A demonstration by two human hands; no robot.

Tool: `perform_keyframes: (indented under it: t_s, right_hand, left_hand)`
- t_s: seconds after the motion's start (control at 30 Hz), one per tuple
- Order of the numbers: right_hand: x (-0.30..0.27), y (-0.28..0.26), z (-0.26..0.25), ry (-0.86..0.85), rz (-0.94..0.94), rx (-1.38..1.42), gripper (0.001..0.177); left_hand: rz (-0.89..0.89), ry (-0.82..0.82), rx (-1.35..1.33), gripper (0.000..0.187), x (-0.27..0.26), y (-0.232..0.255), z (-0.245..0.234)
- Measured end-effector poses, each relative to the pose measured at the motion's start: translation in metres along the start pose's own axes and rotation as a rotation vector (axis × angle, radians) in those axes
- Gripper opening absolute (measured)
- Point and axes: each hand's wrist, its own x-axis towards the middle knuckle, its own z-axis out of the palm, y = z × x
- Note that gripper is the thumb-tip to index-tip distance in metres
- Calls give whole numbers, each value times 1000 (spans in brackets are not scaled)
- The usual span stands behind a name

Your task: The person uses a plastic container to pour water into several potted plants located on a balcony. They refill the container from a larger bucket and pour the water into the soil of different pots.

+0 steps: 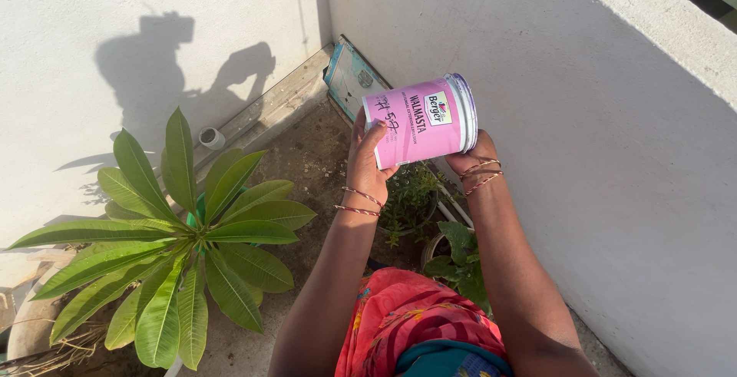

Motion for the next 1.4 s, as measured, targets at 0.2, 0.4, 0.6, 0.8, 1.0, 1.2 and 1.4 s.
perform_keyframes:
  t_s: [0.2,0.4,0.6,0.8,1.0,1.2,1.4]
  right_hand:
    - [4,-3,-9,-20,-18,42,37]
    - [1,-8,-7,10,-28,42,37]
    - [-4,-11,-5,61,-25,78,37]
    - [-10,-14,-3,23,-36,52,36]
    - [-13,-14,-3,10,-34,55,38]
    - [-12,-16,-5,14,-38,56,36]
    - [-11,-16,-4,-77,11,76,31]
  left_hand:
    - [-18,11,-10,91,3,-4,-1]
    - [-34,7,-8,90,3,-8,3]
    - [-33,6,-8,89,5,-10,7]
    - [-41,-8,-3,88,5,-10,10]
    - [-39,-18,14,86,5,-10,10]
    - [-37,-10,19,85,5,-11,13]
    - [-13,8,50,88,0,-7,17]
